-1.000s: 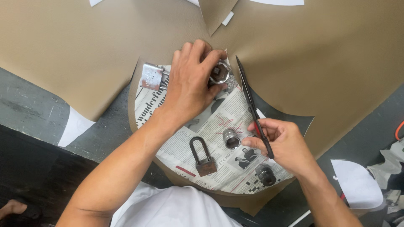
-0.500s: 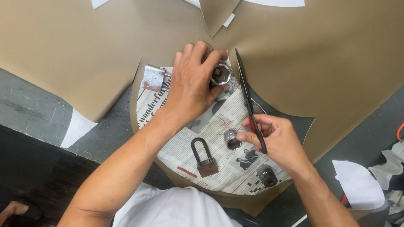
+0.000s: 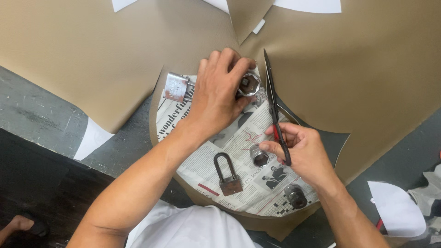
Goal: The person places a newspaper template on a large sheet of cardboard and secures it with a padlock and metal weights. They then use scissors to cut the cardboard along the template's outline, completing the cut shape by the end of the clip.
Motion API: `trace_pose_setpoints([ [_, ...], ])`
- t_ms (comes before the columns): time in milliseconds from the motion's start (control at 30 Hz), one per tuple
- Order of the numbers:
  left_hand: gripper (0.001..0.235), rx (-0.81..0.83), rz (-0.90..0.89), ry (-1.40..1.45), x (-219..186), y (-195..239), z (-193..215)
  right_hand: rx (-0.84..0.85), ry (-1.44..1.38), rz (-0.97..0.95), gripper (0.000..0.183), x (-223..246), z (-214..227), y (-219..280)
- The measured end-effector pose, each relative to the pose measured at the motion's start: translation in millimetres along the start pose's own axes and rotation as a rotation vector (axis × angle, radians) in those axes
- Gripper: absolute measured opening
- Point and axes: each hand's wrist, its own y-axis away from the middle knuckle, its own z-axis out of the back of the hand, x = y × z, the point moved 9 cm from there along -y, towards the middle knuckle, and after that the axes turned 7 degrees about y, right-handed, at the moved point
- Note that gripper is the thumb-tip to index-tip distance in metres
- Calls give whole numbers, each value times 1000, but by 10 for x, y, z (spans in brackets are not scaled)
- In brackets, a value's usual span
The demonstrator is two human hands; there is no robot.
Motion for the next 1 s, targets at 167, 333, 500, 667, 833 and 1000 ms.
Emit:
trace_pose_setpoints([
  [167, 63, 6, 14, 3, 29, 14, -16, -9, 17, 24, 33, 1, -8, -67],
  [333, 68, 29, 10, 39, 16, -24, 24, -4, -2, 48, 32, -48, -2, -124],
  [500, 74, 282, 6, 325, 70, -90, 180, 39, -53, 77, 31, -116, 12, -198],
  [667, 47, 83, -61, 75, 252, -291, 450, 63, -68, 52, 31, -194, 20, -228],
  [833, 39, -37, -145, -132, 534, -652, 235, 69, -52, 42, 32, -158, 9, -250],
  [1000, 59, -239, -398, -245, 604, -1163, 218, 77, -44, 20, 30, -207, 20, -246],
])
